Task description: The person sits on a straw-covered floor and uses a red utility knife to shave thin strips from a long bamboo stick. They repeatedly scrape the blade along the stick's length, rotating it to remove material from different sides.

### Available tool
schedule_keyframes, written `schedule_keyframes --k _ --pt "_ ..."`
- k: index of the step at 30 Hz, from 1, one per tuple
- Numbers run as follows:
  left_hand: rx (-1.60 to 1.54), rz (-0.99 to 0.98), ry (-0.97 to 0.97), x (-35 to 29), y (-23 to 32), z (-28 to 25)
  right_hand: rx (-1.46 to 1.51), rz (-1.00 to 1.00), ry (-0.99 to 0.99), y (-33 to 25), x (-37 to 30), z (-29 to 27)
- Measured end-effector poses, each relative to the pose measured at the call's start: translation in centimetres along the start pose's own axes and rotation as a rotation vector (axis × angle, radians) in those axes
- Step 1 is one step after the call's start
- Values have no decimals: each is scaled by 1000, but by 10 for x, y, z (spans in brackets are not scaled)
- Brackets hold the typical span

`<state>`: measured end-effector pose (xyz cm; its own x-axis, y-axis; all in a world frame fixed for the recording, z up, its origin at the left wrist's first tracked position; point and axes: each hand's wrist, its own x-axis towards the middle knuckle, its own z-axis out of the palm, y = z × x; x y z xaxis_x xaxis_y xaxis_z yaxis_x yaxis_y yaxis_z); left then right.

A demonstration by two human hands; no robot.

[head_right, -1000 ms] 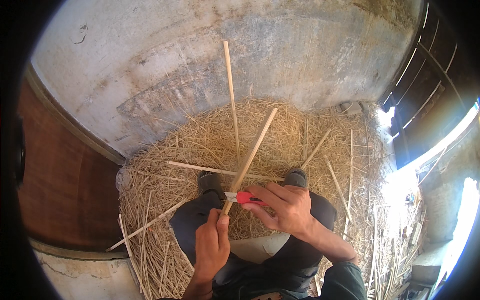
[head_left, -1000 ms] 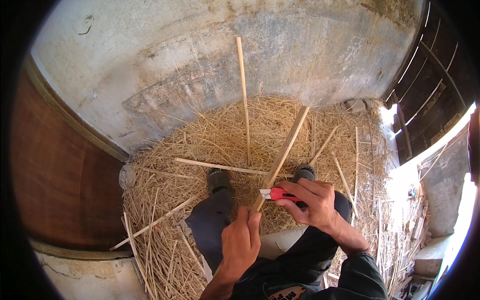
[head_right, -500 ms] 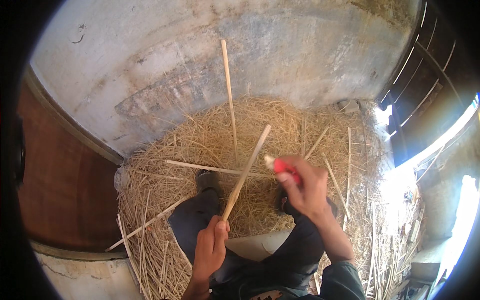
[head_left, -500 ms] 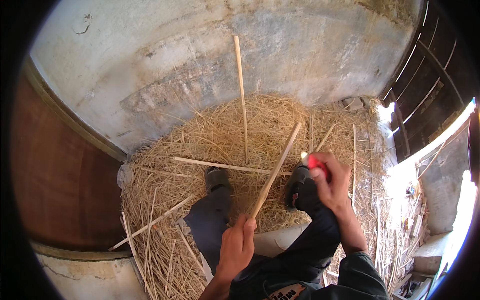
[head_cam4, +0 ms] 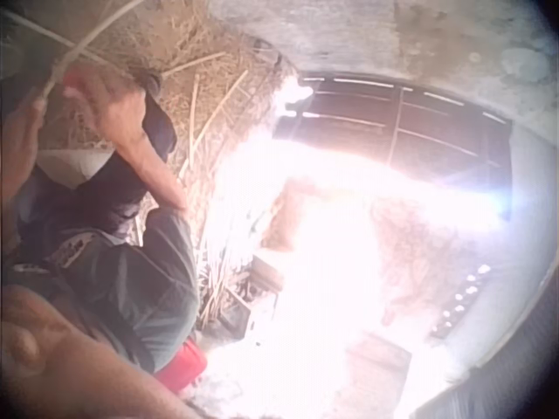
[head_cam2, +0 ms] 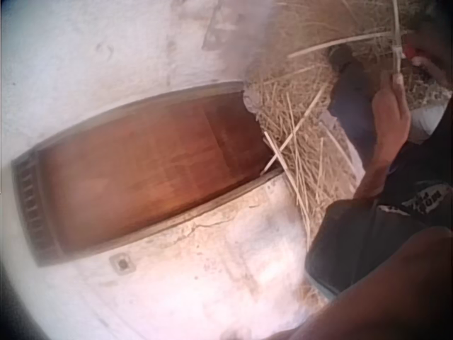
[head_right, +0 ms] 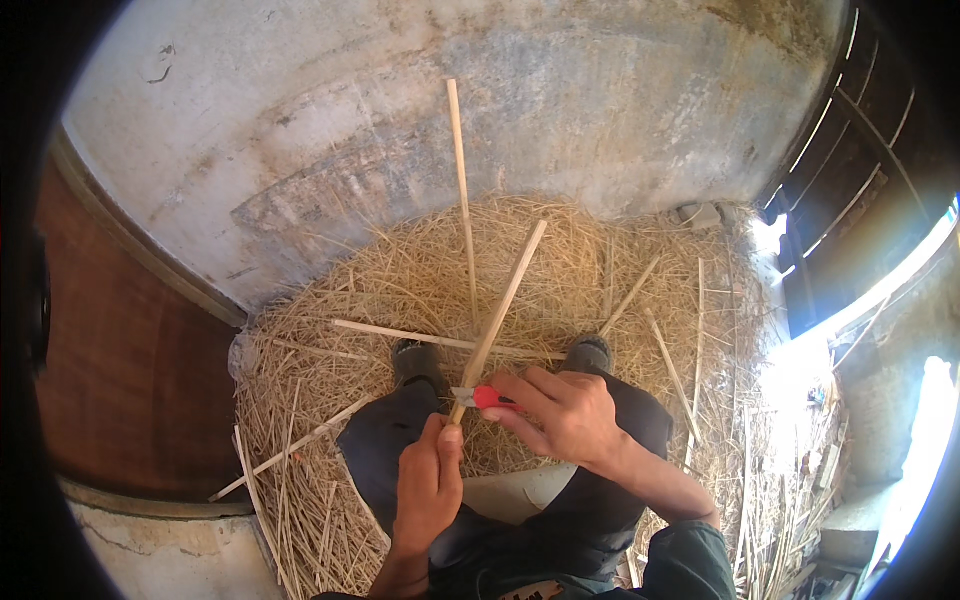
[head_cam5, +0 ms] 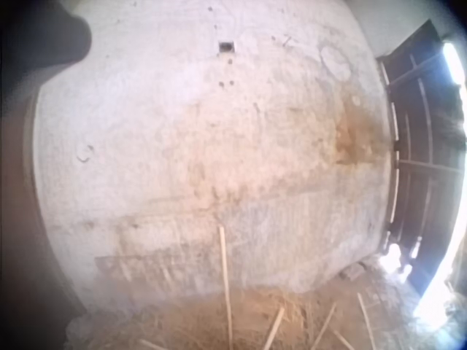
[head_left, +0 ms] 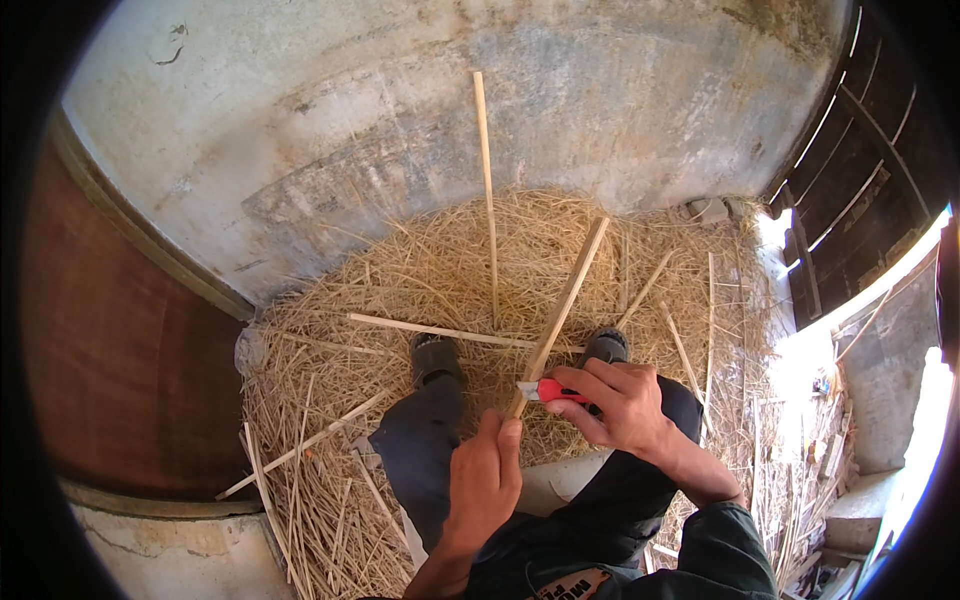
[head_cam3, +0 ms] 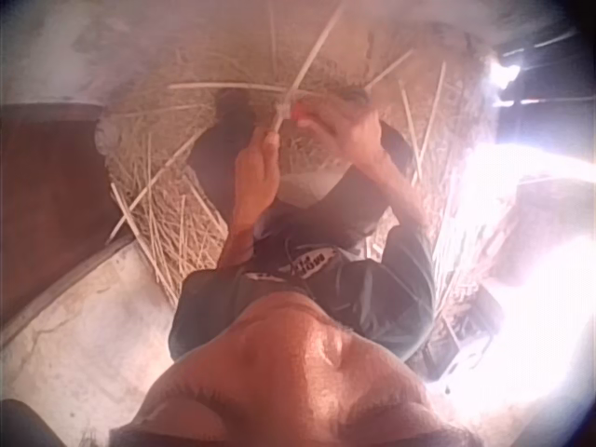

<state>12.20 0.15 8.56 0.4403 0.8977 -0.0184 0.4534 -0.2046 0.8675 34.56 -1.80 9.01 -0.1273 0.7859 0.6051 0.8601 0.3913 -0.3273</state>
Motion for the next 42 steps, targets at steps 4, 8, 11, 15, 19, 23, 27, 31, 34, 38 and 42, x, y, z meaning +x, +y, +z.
schedule_keyframes --k 4,8,11,15,19,23,27,31,34,38,42 --pt "99 16 35 4 -4 4 -49 13 21 -2 -1 5" --pt "151 6 53 5 -4 4 -70 40 50 -3 0 8" --pt "177 11 74 5 -7 6 -67 69 60 -6 3 5" --pt "206 -3 73 5 -5 4 -66 82 69 -7 3 7" --pt "233 22 95 3 -8 3 -62 96 70 -8 4 8" --pt "236 44 112 3 -9 3 -55 117 70 -7 1 10" --pt "279 -11 43 -8 -11 2 -161 419 224 30 -1 1" --pt "232 -24 4 -34 -32 4 -170 762 399 87 28 -53" --pt "133 -51 50 -21 -27 -11 43 526 251 47 10 -25" --pt "29 -50 57 -3 -15 -22 200 199 112 18 -4 -8" --pt "-93 11 105 3 -8 -15 83 62 -28 -1 -4 0"
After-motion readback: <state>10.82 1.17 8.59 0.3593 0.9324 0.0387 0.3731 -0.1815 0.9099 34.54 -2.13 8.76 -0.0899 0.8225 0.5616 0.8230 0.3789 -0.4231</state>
